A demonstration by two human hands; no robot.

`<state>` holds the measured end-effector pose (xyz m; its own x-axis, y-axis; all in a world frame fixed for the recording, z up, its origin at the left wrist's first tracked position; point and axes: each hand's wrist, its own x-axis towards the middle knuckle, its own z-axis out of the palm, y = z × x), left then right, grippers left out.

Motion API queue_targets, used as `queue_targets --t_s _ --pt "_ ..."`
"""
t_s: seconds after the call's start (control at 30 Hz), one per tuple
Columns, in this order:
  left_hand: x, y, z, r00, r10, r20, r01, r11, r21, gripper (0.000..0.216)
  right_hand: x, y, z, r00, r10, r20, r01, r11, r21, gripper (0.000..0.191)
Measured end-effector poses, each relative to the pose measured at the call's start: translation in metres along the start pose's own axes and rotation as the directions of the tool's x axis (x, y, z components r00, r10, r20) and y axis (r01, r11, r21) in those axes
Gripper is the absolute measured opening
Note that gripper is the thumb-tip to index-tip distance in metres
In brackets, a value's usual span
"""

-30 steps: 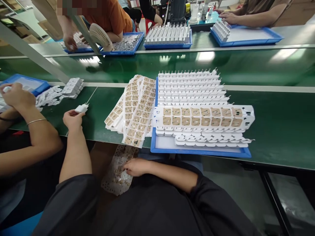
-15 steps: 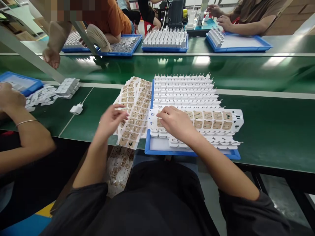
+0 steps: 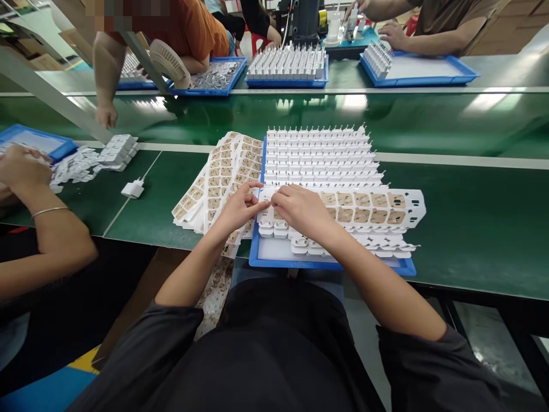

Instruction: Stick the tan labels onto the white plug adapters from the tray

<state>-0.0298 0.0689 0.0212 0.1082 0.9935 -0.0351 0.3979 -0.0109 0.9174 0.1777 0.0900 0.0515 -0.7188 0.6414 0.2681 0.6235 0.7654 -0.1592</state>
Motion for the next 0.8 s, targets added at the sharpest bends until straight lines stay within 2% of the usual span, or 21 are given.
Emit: queue_targets --t_s 0.13,0.23,0.33,0.4,0.47,0.5,0.53,0.6,0.67,0.7,0.8 --pt "-0.001 0.000 0.001 1.000 0.006 -0.021 -0.006 1.000 -0.001 0.051 -0.005 0.004 -0.007 0.999 -0.028 -0.031 0.032 0.992 0.120 0.012" --pt "0.000 -0.001 0.002 0.999 0.017 -0.046 -0.015 0.999 0.048 0.051 -0.014 0.009 -0.020 0.998 -0.041 -0.053 0.055 0.954 0.295 0.011" --pt "-0.003 -0.004 0.004 0.989 0.089 -0.121 -0.069 0.985 0.160 0.052 -0.032 0.013 -0.032 0.987 0.079 -0.138 0.003 0.859 0.512 0.010" --pt "-0.009 -0.006 0.009 0.934 0.250 -0.253 -0.175 0.942 0.286 0.055 -0.049 0.013 -0.035 0.939 0.253 -0.233 -0.050 0.770 0.637 0.010" --pt "-0.020 -0.006 0.018 0.801 0.501 -0.328 -0.344 0.833 0.432 0.058 -0.068 0.010 -0.033 0.856 0.407 -0.319 -0.058 0.689 0.722 0.009" --pt "-0.027 -0.005 0.024 0.729 0.617 -0.296 -0.433 0.751 0.499 0.059 -0.077 0.007 -0.032 0.816 0.459 -0.352 -0.049 0.661 0.749 0.008" --pt "-0.035 -0.004 0.031 0.675 0.705 -0.218 -0.513 0.660 0.549 0.059 -0.086 0.004 -0.030 0.782 0.497 -0.377 -0.039 0.642 0.766 0.006" --pt "-0.050 -0.002 0.048 0.624 0.781 -0.011 -0.625 0.507 0.594 0.057 -0.100 -0.003 -0.025 0.727 0.548 -0.413 -0.025 0.622 0.783 0.005" --pt "-0.061 -0.002 0.066 0.636 0.763 0.116 -0.652 0.452 0.608 0.056 -0.109 -0.009 -0.021 0.694 0.576 -0.432 -0.020 0.615 0.788 0.006" --pt "-0.064 -0.003 0.073 0.648 0.751 0.126 -0.645 0.453 0.615 0.053 -0.113 -0.011 -0.019 0.683 0.583 -0.440 -0.017 0.615 0.789 0.008" --pt "-0.070 -0.009 0.086 0.654 0.755 0.050 -0.614 0.492 0.617 0.037 -0.122 -0.018 -0.015 0.679 0.584 -0.446 -0.001 0.608 0.794 0.010"
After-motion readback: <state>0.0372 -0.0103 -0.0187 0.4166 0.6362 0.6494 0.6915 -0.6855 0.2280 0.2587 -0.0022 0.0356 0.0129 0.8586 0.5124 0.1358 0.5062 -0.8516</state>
